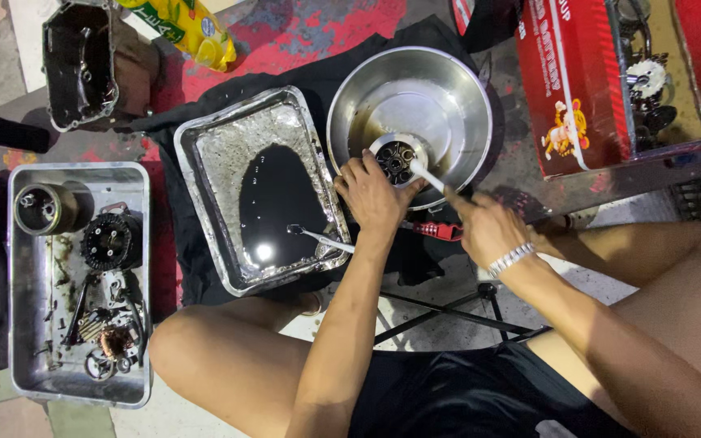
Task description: The person scrubs a circular metal mechanical part with a toothbrush in a tray of dark liquid, then rinses it in a metal bowl and applies a dark liquid from a bottle. The person handles the part by hand and with the toothbrush, turning it over to clean different sides.
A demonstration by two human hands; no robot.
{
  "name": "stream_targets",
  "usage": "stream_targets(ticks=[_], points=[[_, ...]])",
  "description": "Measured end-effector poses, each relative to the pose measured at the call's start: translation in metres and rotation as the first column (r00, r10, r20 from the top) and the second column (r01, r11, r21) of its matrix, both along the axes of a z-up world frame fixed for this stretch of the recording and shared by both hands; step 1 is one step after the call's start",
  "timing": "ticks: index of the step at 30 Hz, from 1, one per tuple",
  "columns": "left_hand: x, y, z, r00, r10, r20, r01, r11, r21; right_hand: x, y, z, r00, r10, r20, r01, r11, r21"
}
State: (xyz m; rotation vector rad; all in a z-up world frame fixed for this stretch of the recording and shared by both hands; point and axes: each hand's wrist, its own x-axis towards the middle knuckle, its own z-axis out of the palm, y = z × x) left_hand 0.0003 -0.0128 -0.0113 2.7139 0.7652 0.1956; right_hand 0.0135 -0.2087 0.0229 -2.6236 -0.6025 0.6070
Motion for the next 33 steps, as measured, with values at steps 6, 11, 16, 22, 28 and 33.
stream_targets(ticks=[6, 11, 16, 22, 28, 33], points=[[0.001, -0.002, 0.011, 0.995, 0.003, -0.098, -0.006, 0.999, -0.036, 0.009, -0.003, -0.005, 0.986, -0.021, 0.165, -0.002, 0.990, 0.140], [0.003, -0.005, 0.024, 0.984, 0.011, -0.179, -0.022, 0.998, -0.057, 0.011, -0.019, 0.008, 1.000, 0.000, -0.023, 0.003, 0.990, 0.138], [0.024, 0.020, -0.004, 0.990, -0.127, -0.067, 0.126, 0.992, -0.020, 0.025, -0.034, 0.024, 0.995, -0.103, 0.001, 0.102, 0.985, 0.138], [0.054, 0.066, -0.034, 0.953, -0.303, -0.023, 0.299, 0.948, -0.106, 0.021, -0.008, 0.014, 0.977, -0.184, -0.110, 0.189, 0.981, 0.041], [0.035, 0.085, 0.006, 0.983, -0.101, 0.156, 0.126, 0.979, -0.159, 0.016, 0.012, 0.003, 0.994, -0.110, -0.016, 0.110, 0.994, 0.019], [0.018, 0.101, 0.002, 0.991, -0.066, 0.118, 0.101, 0.942, -0.321, 0.005, 0.032, 0.008, 0.978, -0.051, -0.201, 0.058, 0.998, 0.029]])
